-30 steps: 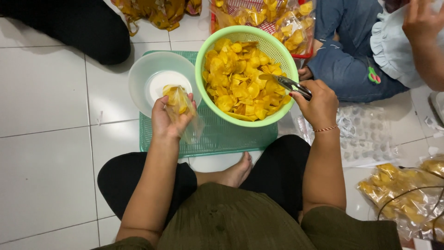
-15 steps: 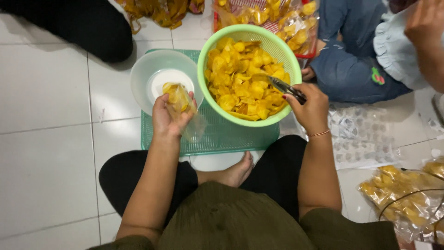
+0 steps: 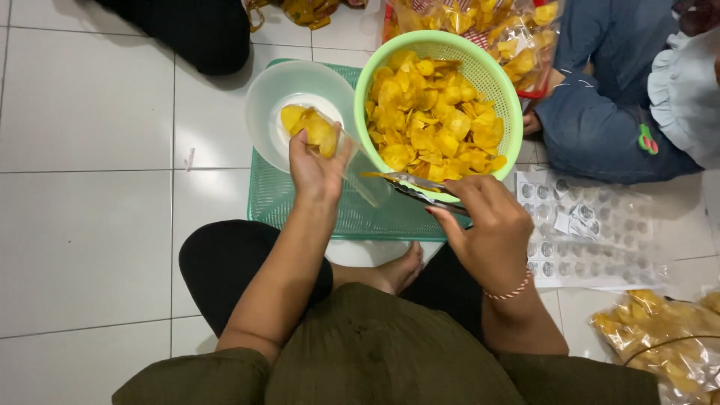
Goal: A person sitting on the floor uses tongs to manually pack fried chips from a basket into small plastic bags.
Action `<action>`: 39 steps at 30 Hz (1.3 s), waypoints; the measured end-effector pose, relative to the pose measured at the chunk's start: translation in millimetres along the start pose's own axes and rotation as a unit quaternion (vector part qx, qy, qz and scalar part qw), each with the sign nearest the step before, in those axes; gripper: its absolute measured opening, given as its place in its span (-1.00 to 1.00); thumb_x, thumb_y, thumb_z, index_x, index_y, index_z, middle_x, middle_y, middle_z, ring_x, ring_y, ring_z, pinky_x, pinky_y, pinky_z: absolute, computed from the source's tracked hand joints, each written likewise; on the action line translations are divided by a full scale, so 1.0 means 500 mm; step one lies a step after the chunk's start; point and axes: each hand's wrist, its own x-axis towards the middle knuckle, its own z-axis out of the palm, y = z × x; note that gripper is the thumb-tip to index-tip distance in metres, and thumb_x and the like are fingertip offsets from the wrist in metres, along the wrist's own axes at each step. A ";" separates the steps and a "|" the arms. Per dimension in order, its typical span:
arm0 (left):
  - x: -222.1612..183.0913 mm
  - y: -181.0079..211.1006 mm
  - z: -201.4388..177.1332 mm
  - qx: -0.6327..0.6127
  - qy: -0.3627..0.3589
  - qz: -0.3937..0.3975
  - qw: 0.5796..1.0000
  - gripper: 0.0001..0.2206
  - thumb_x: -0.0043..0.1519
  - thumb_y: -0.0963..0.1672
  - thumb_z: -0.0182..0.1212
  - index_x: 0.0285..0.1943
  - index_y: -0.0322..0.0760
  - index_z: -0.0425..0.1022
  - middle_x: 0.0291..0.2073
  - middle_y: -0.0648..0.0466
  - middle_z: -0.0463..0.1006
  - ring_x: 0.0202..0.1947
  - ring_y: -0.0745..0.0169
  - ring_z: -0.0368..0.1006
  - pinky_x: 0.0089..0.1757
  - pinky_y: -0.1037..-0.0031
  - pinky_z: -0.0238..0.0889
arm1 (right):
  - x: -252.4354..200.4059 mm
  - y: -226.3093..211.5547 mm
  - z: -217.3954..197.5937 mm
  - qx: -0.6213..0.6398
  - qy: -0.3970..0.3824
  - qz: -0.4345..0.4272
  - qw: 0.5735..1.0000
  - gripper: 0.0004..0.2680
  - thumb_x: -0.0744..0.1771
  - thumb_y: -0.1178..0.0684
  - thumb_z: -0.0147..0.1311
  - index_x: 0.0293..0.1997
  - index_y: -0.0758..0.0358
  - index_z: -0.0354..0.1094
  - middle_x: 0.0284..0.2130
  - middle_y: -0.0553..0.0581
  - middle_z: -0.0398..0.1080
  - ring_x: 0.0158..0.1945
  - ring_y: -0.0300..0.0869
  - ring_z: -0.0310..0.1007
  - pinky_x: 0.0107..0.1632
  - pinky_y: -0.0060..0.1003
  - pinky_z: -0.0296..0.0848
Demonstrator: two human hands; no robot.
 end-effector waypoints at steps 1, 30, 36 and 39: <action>-0.006 -0.006 0.003 0.005 -0.012 0.027 1.000 -0.56 0.16 -0.04 -0.01 0.20 -0.22 0.13 0.06 -0.04 0.29 0.01 0.05 0.35 0.03 0.02 0.16 | 0.002 -0.004 0.005 -0.016 -0.016 0.013 1.000 -0.79 0.17 0.07 0.27 -0.25 0.30 0.40 -0.40 0.19 0.34 -0.36 0.02 0.41 -0.27 -0.21 0.38; -0.118 -0.088 0.027 0.187 -0.183 0.148 0.954 -0.52 0.28 -0.07 -0.24 0.37 0.19 -0.27 0.08 -0.12 0.33 0.05 0.07 0.31 -0.01 0.21 0.22 | -0.084 0.042 0.227 0.489 -0.155 0.300 0.804 -0.90 0.32 0.12 -0.08 -0.28 0.36 0.16 -0.74 0.21 0.37 -0.81 -0.22 0.32 -0.66 -0.46 0.27; -0.139 -0.070 0.057 0.210 -0.148 0.144 0.956 -0.58 0.26 -0.12 -0.14 0.28 0.10 -0.12 -0.14 -0.14 0.46 -0.24 0.14 0.46 -0.16 0.35 0.38 | -0.075 0.021 0.220 0.463 -0.143 0.286 0.827 -0.90 0.30 0.12 -0.03 -0.29 0.35 0.19 -0.77 0.18 0.38 -0.81 -0.24 0.30 -0.63 -0.46 0.27; -0.135 -0.063 0.062 0.187 -0.145 0.152 0.960 -0.63 0.27 -0.11 -0.14 0.25 0.03 -0.09 -0.18 -0.14 0.46 -0.26 0.13 0.46 -0.17 0.32 0.39 | -0.077 0.023 0.219 0.460 -0.154 0.287 0.826 -0.89 0.30 0.12 -0.02 -0.30 0.35 0.19 -0.77 0.18 0.38 -0.82 -0.24 0.30 -0.64 -0.45 0.26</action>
